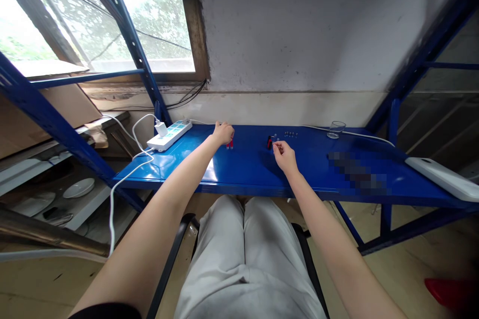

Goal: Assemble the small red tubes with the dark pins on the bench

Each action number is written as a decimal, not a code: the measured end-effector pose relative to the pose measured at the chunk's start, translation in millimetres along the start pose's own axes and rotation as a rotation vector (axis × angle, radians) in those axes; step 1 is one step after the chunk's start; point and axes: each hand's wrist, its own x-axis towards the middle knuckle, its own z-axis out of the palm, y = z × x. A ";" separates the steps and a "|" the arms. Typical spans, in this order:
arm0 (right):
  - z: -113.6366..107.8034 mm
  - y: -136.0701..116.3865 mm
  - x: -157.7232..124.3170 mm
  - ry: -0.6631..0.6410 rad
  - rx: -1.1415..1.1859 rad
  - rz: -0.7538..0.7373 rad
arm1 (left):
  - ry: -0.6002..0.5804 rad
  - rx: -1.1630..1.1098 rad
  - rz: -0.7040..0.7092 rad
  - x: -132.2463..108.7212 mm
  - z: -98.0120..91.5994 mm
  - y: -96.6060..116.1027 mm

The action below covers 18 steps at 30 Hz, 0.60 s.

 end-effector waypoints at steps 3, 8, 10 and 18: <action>-2.9 -3.8 -1.5 0.125 -0.015 -0.009 | -0.011 0.003 -0.016 -0.4 -1.4 -0.1; -10.7 -2.7 -0.6 0.432 -0.009 0.069 | -0.030 0.016 -0.028 -1.2 -3.6 0.0; -13.9 4.2 3.1 0.494 0.009 0.130 | -0.015 0.020 -0.008 -3.9 -6.5 2.8; -19.8 54.1 33.3 0.099 -0.234 0.292 | 0.177 -0.331 0.223 -25.3 -1.1 45.3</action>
